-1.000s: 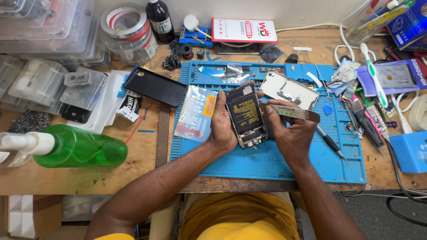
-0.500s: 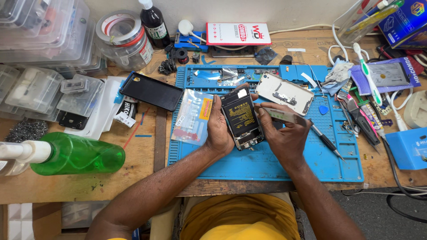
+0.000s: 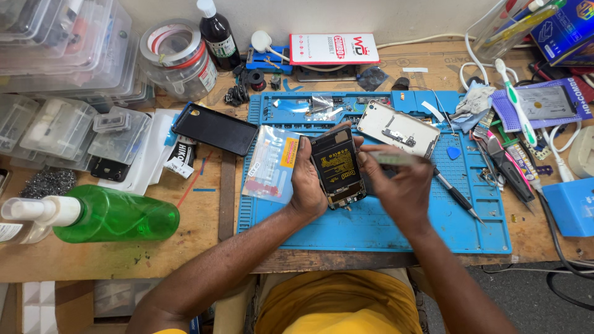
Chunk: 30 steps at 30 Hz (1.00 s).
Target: The person removes the battery from a disassembled smartphone using a plastic spudger, then uses a screwdriver and tweezers to manipulate internal components and connectors. Finally, the person plugs a charging cable into the device to test it.
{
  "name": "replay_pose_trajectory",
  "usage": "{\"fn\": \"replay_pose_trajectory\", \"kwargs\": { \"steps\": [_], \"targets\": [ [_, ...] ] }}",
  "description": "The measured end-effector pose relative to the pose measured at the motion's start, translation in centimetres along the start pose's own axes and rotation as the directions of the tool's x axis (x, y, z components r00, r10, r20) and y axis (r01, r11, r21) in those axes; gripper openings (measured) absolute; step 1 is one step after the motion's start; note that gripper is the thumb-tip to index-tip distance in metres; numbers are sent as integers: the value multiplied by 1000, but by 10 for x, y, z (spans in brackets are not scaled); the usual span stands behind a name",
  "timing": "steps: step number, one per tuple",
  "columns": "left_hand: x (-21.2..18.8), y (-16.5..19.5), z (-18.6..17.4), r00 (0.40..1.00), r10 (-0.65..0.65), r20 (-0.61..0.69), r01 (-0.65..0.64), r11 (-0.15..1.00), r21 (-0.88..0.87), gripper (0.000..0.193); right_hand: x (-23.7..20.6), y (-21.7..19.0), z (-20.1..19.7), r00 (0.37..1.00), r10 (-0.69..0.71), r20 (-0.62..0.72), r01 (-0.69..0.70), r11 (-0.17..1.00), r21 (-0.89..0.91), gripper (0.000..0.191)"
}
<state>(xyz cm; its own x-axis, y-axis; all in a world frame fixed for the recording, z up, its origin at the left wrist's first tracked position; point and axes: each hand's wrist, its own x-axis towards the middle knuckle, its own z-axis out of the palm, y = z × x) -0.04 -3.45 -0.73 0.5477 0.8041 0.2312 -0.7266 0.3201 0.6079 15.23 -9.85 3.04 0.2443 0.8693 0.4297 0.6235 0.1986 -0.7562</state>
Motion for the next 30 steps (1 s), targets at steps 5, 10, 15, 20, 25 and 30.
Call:
{"fn": "replay_pose_trajectory", "kwargs": {
  "steps": [5, 10, 15, 20, 25, 30],
  "targets": [
    [4, 1, -4, 998, -65, 11, 66, 993, -100, 79, 14, 17, -11, 945, 252, 208, -326, 767, 552, 21],
    [6, 1, -4, 998, -64, 15, 65, 991, -118, 78, 15, 7, -10, 976, 180, 125, -217, 878, 427, 17],
    [3, 0, -2, 999, -35, -35, 32, 996, -88, 77, -1, -19, -2, 989, -134, -67, 128, 988, -80, 14],
    [0, 2, 0, 1000, 11, -11, -11, 1000, -26, 77, -4, -20, 4, 971, -223, -85, 213, 971, -113, 13],
    [6, 7, -3, 999, -51, 6, 51, 994, -96, 78, 12, 14, -9, 933, 299, 201, -359, 729, 584, 14],
    [8, 10, -5, 996, -77, 49, 85, 975, -205, 74, 10, 29, -6, 902, 322, 288, -417, 469, 779, 21]
  ]
}}
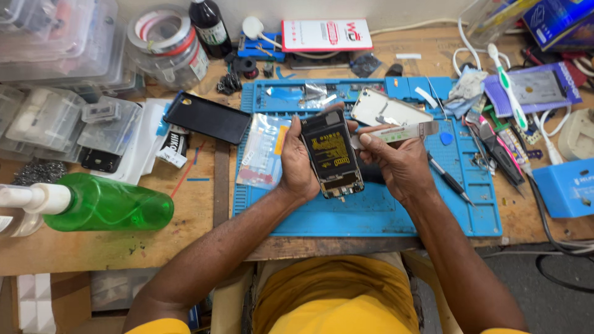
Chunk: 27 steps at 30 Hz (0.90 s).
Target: The person removes the battery from a disassembled smartphone using a plastic spudger, then uses a screwdriver and tweezers to manipulate internal components and connectors. Finally, the person plugs a charging cable into the device to test it.
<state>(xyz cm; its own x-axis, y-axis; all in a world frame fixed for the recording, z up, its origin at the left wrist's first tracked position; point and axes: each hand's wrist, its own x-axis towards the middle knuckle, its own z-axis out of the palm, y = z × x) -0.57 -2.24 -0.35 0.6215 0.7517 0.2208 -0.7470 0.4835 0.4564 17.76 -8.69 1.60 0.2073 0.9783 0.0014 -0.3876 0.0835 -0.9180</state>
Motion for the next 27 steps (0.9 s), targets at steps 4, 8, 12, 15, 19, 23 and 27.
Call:
{"fn": "replay_pose_trajectory", "kwargs": {
  "steps": [4, 8, 12, 15, 19, 23, 27],
  "targets": [
    [2, 1, -1, 999, 23, -48, -22, 999, 23, 75, -17, 0, 6, 955, -294, -27, 262, 887, -380, 19],
    [5, 2, -3, 994, 62, -86, -61, 998, 12, 75, -36, -6, 15, 918, -388, 81, 332, 639, -693, 15],
    [4, 1, -2, 992, 68, -108, -68, 998, 1, 75, -37, -6, 24, 929, -365, 53, 285, 618, -733, 14],
    [4, 0, -2, 992, 72, -101, -70, 997, 27, 74, -36, -5, 27, 930, -363, 54, 283, 617, -734, 14],
    [4, 0, -2, 991, 74, -112, -71, 997, 28, 74, -34, -7, 27, 926, -372, 61, 285, 585, -759, 12],
    [2, -2, -1, 993, 82, -80, -81, 997, 12, 75, -36, -6, 32, 859, -471, 198, 395, 368, -842, 13],
    [0, -3, 0, 988, 126, -85, -116, 986, 116, 76, -41, 2, 35, 794, -528, 300, 454, 189, -871, 17]
  ]
}}
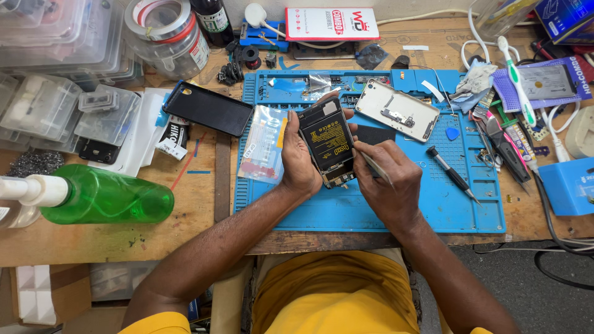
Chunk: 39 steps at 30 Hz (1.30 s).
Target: The person removes the battery from a disassembled smartphone using a plastic spudger, then uses a screwdriver and tweezers to manipulate internal components and connectors. Finally, the person plugs a charging cable into the device to test it.
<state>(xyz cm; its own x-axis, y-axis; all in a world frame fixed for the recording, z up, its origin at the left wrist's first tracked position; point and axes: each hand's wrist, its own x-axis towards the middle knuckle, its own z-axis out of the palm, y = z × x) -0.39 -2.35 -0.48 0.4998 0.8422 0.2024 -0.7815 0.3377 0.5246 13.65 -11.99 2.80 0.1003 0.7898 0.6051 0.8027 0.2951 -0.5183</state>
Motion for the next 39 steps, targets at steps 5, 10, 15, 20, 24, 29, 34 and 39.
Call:
{"fn": "replay_pose_trajectory", "kwargs": {
  "steps": [5, 10, 15, 20, 24, 29, 34, 39],
  "targets": [
    [3, 3, -3, 996, -64, 56, 70, 992, -110, 75, 18, 37, -9, 854, 388, 347, -520, 634, 573, 13],
    [7, 2, -5, 993, -115, 31, 118, 984, -130, 76, 19, 43, -13, 783, 435, 444, -610, 398, 685, 19],
    [5, -2, -6, 998, -39, 50, 44, 992, -116, 75, 7, 5, -5, 995, 86, 46, -90, 991, 98, 15],
    [5, -2, -9, 997, -74, 1, 74, 994, -84, 78, 9, 8, -4, 941, 312, 133, -339, 876, 342, 18],
    [5, -1, -10, 991, -96, 96, 108, 987, -122, 78, 22, 40, -15, 755, 388, 528, -635, 230, 738, 21],
    [5, 0, -8, 990, -114, 77, 123, 984, -132, 77, 15, 38, -15, 817, 410, 404, -563, 421, 711, 20],
    [7, -1, -5, 997, -62, 53, 71, 983, -170, 79, 12, 10, -13, 991, 123, 42, -129, 972, 196, 15],
    [5, -1, -4, 999, -11, 46, 15, 996, -88, 80, 22, -6, -7, 998, 41, -39, -32, 980, 197, 17]
  ]
}}
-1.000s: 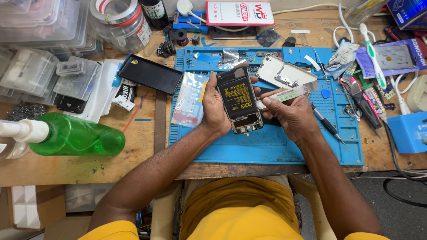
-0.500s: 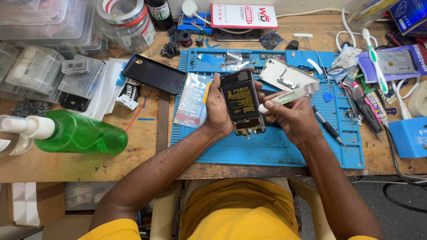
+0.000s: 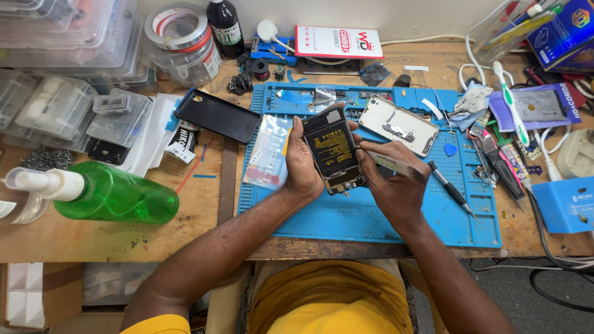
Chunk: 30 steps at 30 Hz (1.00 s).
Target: The person removes the battery from a disassembled smartphone using a plastic spudger, then uses a screwdriver and tweezers to manipulate internal components and connectors. Finally, the person plugs a charging cable into the device to test it.
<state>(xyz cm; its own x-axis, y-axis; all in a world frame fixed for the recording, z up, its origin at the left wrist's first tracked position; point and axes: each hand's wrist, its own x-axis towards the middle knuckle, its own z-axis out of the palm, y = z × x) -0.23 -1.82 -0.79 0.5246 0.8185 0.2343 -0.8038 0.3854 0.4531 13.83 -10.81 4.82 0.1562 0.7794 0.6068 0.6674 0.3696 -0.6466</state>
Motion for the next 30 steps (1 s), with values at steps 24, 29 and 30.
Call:
{"fn": "replay_pose_trajectory", "kwargs": {
  "steps": [24, 29, 30],
  "targets": [
    [1, 2, 1, 995, -62, 83, 61, 998, 11, 76, 5, 30, -11, 882, 420, 213, -471, 792, 389, 19],
    [3, 1, 3, 993, -83, 86, 87, 995, -46, 77, -8, 4, 1, 1000, -19, -9, 18, 998, -62, 18],
    [2, 2, 3, 993, -78, 92, 82, 996, -37, 77, -10, 3, 3, 1000, 13, -24, -14, 998, -59, 19]
  ]
}}
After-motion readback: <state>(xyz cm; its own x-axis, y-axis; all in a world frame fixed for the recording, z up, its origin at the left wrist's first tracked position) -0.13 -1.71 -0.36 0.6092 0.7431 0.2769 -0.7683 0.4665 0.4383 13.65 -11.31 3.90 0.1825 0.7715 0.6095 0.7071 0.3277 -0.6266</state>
